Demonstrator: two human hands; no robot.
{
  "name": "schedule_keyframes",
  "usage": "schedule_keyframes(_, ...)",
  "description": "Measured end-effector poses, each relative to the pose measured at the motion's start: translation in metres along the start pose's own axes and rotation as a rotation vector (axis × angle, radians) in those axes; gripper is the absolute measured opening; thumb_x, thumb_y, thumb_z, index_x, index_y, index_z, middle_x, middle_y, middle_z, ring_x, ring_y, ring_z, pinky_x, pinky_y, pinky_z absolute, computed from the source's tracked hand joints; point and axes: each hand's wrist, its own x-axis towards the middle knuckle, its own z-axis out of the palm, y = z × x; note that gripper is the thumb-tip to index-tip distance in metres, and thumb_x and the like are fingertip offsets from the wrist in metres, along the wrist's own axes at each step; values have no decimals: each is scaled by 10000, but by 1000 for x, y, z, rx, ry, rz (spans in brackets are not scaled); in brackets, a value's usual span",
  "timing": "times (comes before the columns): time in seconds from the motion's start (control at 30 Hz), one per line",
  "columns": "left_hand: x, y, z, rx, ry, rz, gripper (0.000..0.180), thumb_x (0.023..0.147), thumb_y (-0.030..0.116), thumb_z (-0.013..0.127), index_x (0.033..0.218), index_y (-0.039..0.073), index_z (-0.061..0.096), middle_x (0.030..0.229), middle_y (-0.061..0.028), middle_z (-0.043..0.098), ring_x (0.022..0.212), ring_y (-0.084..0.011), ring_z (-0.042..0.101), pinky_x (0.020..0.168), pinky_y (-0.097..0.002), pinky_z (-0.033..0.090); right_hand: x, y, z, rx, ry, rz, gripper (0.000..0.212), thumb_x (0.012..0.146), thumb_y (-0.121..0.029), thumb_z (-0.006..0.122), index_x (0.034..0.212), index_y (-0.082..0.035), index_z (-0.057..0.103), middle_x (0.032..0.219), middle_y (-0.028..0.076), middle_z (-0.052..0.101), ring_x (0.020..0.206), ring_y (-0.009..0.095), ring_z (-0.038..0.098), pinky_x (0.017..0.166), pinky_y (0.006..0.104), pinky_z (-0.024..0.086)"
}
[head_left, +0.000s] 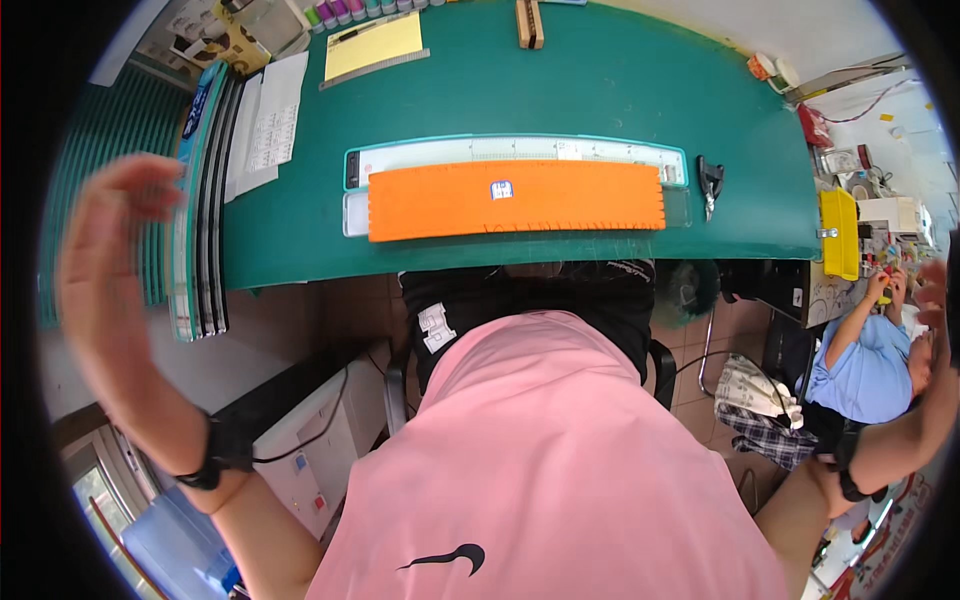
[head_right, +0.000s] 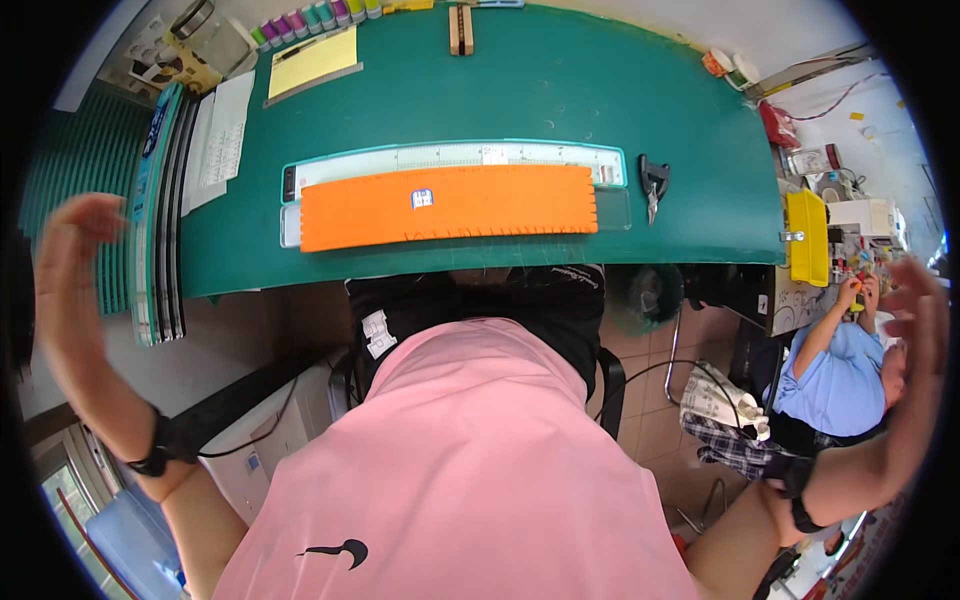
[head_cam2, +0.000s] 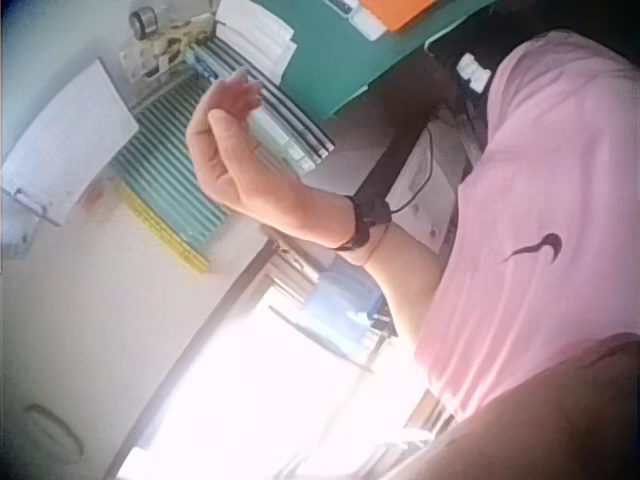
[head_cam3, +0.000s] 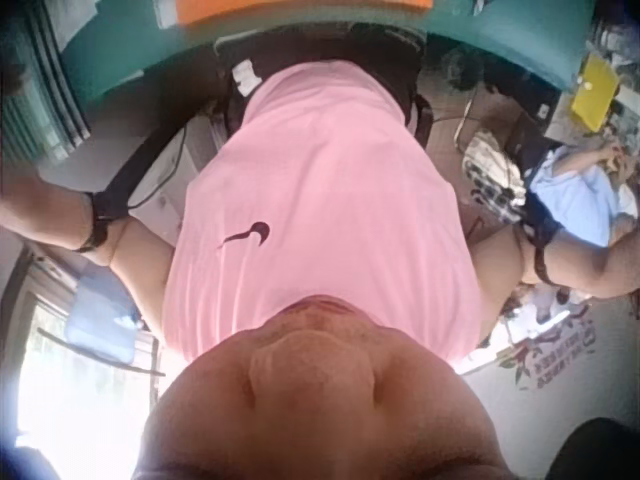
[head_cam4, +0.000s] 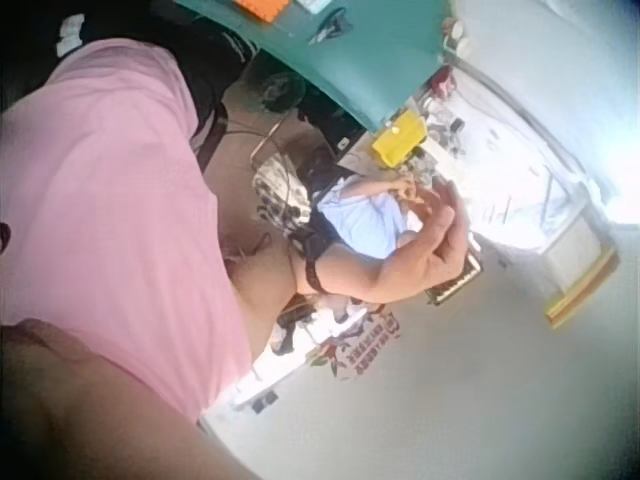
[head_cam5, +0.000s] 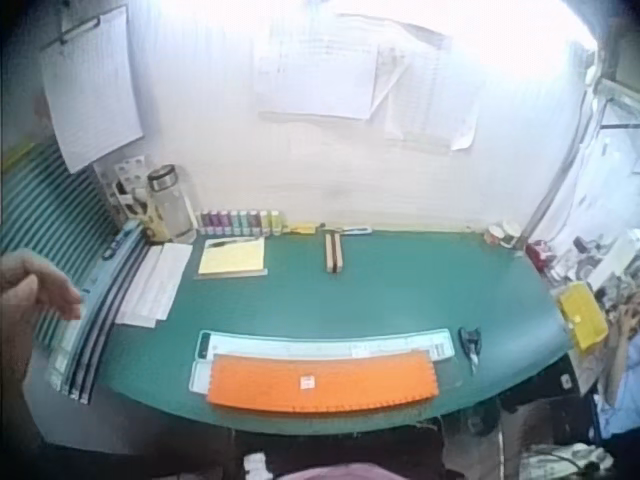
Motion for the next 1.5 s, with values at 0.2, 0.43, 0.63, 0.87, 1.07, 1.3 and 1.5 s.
schedule_keyframes(0.2,-38,-37,181,95,9,-233,201,951,122,660,1069,-39,681,923,-130,726,751,-198,662,700,-338,519,-49,45,141,546,-302,298,266,1027,-190,588,1160,8,705,1012,93,734,787,97,646,661,222,522)
schedule_keyframes(0.43,-56,-54,233,217,127,-354,227,921,174,716,1036,-21,696,795,-82,653,610,-149,508,590,-320,441,-46,1,270,366,-250,185,229,955,-205,686,1013,14,723,825,87,700,671,158,610,639,317,487)
schedule_keyframes(0.63,-53,-61,245,174,147,-390,212,913,175,717,993,-20,693,833,-117,645,620,-235,565,618,-373,466,-36,-7,303,89,-206,4,228,935,-197,655,820,-1,658,740,122,644,688,332,647,651,446,492)
schedule_keyframes(0.87,-69,-56,230,-22,253,-412,172,911,126,739,948,-27,669,751,-46,600,641,-108,510,608,-282,428,-44,-10,286,233,-213,4,220,918,-164,695,797,12,642,699,109,622,621,256,619,607,376,477)
schedule_keyframes(1.07,-68,2,147,-419,288,-362,216,991,118,648,797,37,600,729,36,530,648,-46,438,595,-213,341,-54,-1,192,818,-174,136,125,986,-90,654,895,-21,605,752,-63,529,629,0,431,552,181,336)
schedule_keyframes(1.3,-37,38,111,-525,378,-113,197,1021,144,595,847,52,589,763,23,542,682,-47,462,603,-216,358,-25,-7,142,914,113,-14,144,1005,-158,620,920,-42,617,771,-38,553,611,22,457,535,194,370)
schedule_keyframes(1.5,7,78,67,-653,372,141,178,1017,143,611,910,5,646,735,-37,595,629,-94,544,592,-229,406,5,-1,66,1047,245,-173,169,1000,-190,634,976,-23,651,835,-8,613,665,55,510,563,212,394)
